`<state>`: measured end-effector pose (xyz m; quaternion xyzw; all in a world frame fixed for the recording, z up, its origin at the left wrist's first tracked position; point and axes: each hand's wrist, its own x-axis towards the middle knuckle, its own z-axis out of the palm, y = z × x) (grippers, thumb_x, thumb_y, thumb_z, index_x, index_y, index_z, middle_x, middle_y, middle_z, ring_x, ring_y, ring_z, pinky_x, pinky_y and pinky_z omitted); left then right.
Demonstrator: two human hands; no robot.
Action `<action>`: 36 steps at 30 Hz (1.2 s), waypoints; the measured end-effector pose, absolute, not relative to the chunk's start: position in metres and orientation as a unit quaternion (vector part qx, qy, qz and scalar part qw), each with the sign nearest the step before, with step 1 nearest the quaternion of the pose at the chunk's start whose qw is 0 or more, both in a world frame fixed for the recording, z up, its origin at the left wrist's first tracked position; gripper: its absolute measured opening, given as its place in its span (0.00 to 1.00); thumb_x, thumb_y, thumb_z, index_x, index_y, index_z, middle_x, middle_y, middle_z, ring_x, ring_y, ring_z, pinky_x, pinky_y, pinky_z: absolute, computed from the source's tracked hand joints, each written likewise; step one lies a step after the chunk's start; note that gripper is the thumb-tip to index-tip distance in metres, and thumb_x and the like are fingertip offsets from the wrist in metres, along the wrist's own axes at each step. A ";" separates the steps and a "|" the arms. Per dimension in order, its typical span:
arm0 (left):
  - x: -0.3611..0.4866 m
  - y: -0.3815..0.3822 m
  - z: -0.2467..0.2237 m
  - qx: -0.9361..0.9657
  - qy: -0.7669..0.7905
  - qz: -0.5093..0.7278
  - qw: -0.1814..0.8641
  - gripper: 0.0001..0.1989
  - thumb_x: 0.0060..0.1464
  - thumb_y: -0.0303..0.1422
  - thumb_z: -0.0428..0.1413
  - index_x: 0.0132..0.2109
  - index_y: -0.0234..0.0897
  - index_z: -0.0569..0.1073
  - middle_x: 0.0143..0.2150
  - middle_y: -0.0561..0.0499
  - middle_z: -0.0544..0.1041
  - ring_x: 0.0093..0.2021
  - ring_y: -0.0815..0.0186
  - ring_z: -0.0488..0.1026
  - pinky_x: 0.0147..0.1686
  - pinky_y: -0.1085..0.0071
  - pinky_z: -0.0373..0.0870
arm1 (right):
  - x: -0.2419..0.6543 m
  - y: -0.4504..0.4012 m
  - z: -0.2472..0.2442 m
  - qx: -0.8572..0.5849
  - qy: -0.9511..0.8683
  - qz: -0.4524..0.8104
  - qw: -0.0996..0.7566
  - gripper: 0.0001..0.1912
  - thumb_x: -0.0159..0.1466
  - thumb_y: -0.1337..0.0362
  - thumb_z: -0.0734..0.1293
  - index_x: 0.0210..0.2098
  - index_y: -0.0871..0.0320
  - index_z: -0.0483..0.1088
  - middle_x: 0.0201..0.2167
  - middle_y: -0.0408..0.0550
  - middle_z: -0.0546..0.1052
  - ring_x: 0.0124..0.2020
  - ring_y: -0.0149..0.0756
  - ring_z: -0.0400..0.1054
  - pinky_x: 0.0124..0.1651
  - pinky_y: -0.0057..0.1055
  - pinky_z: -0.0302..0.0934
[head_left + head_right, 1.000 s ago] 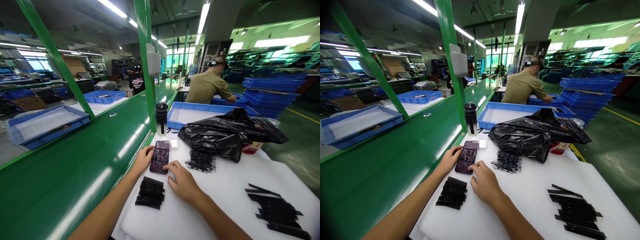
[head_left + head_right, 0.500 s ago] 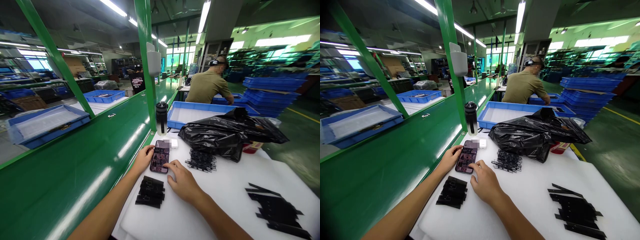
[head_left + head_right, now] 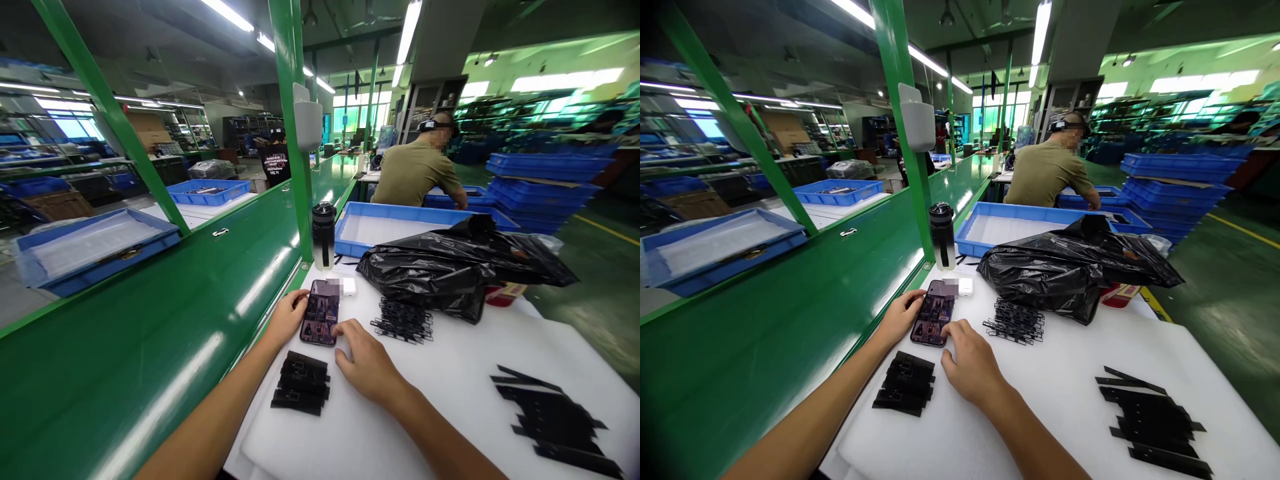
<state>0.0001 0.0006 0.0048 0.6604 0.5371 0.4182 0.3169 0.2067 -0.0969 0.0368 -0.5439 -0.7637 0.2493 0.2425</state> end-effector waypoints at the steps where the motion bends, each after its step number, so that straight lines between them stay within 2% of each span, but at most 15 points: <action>1: 0.000 0.000 0.005 0.661 0.537 0.418 0.317 0.17 0.61 0.35 0.51 0.51 0.33 0.76 0.51 0.42 0.79 0.50 0.56 0.76 0.54 0.59 0.70 | 0.207 -0.097 0.036 -0.542 -0.765 0.250 0.243 0.18 0.63 0.68 0.61 0.51 0.52 0.68 0.49 0.45 0.71 0.45 0.36 0.69 0.48 0.35 0.63; 4: 0.001 0.000 0.005 0.661 0.537 0.416 0.319 0.17 0.61 0.35 0.51 0.52 0.33 0.76 0.51 0.42 0.79 0.51 0.56 0.76 0.54 0.60 0.70 | 0.207 -0.096 0.035 -0.536 -0.768 0.255 0.242 0.21 0.63 0.67 0.60 0.55 0.51 0.68 0.51 0.46 0.70 0.46 0.35 0.70 0.50 0.33 0.63; 10: 0.000 0.002 0.002 0.661 0.537 0.414 0.321 0.16 0.61 0.35 0.51 0.52 0.33 0.76 0.51 0.42 0.79 0.51 0.57 0.76 0.54 0.61 0.70 | 0.207 -0.097 0.035 -0.537 -0.768 0.257 0.237 0.20 0.64 0.66 0.60 0.55 0.51 0.69 0.51 0.46 0.71 0.46 0.36 0.70 0.50 0.32 0.63; 12: 0.000 0.002 0.002 0.662 0.536 0.413 0.322 0.16 0.61 0.35 0.51 0.52 0.33 0.76 0.51 0.42 0.79 0.51 0.57 0.76 0.54 0.61 0.70 | 0.207 -0.097 0.035 -0.544 -0.763 0.254 0.237 0.24 0.64 0.65 0.60 0.60 0.53 0.66 0.52 0.48 0.71 0.49 0.38 0.69 0.51 0.34 0.62; 14: 0.000 0.002 0.003 0.663 0.536 0.412 0.321 0.16 0.61 0.35 0.51 0.52 0.33 0.76 0.52 0.42 0.79 0.51 0.56 0.75 0.54 0.60 0.70 | 0.206 -0.097 0.035 -0.553 -0.758 0.250 0.240 0.30 0.64 0.64 0.60 0.66 0.54 0.57 0.52 0.49 0.71 0.50 0.40 0.68 0.52 0.35 0.62; 16: 0.000 0.002 0.003 0.664 0.535 0.411 0.322 0.16 0.61 0.35 0.51 0.52 0.33 0.76 0.52 0.42 0.78 0.52 0.56 0.75 0.55 0.60 0.69 | 0.206 -0.096 0.035 -0.552 -0.758 0.250 0.241 0.33 0.64 0.65 0.60 0.68 0.52 0.54 0.52 0.49 0.71 0.49 0.39 0.68 0.50 0.35 0.63; 21: 0.000 0.001 0.004 0.664 0.535 0.412 0.321 0.17 0.62 0.35 0.51 0.52 0.33 0.76 0.52 0.42 0.78 0.52 0.57 0.75 0.55 0.60 0.69 | 0.207 -0.096 0.035 -0.537 -0.770 0.253 0.234 0.23 0.64 0.66 0.60 0.59 0.50 0.67 0.51 0.46 0.71 0.45 0.36 0.70 0.49 0.33 0.64; 28: -0.001 0.001 0.004 0.667 0.534 0.412 0.317 0.16 0.61 0.35 0.51 0.52 0.34 0.76 0.52 0.43 0.78 0.52 0.57 0.75 0.56 0.60 0.68 | 0.207 -0.097 0.033 -0.538 -0.769 0.253 0.232 0.22 0.65 0.65 0.60 0.58 0.51 0.68 0.51 0.47 0.71 0.44 0.36 0.70 0.48 0.33 0.64; 30: -0.001 0.001 0.004 0.668 0.534 0.412 0.316 0.16 0.61 0.35 0.51 0.52 0.34 0.76 0.52 0.43 0.78 0.52 0.57 0.75 0.56 0.60 0.68 | 0.206 -0.097 0.033 -0.543 -0.767 0.252 0.231 0.24 0.65 0.64 0.60 0.61 0.53 0.66 0.52 0.48 0.71 0.46 0.37 0.69 0.50 0.34 0.64; 33: 0.000 0.001 0.004 0.667 0.535 0.411 0.317 0.17 0.61 0.35 0.51 0.52 0.33 0.76 0.52 0.42 0.78 0.52 0.57 0.75 0.55 0.60 0.69 | 0.205 -0.096 0.033 -0.554 -0.759 0.249 0.234 0.31 0.65 0.64 0.60 0.67 0.56 0.56 0.52 0.51 0.70 0.49 0.41 0.68 0.51 0.36 0.63; 36: 0.000 0.001 0.004 0.666 0.535 0.412 0.318 0.17 0.61 0.35 0.51 0.52 0.33 0.75 0.52 0.42 0.78 0.52 0.57 0.75 0.55 0.60 0.69 | 0.205 -0.095 0.033 -0.552 -0.761 0.247 0.237 0.34 0.64 0.65 0.60 0.69 0.51 0.53 0.51 0.48 0.71 0.48 0.39 0.68 0.50 0.36 0.63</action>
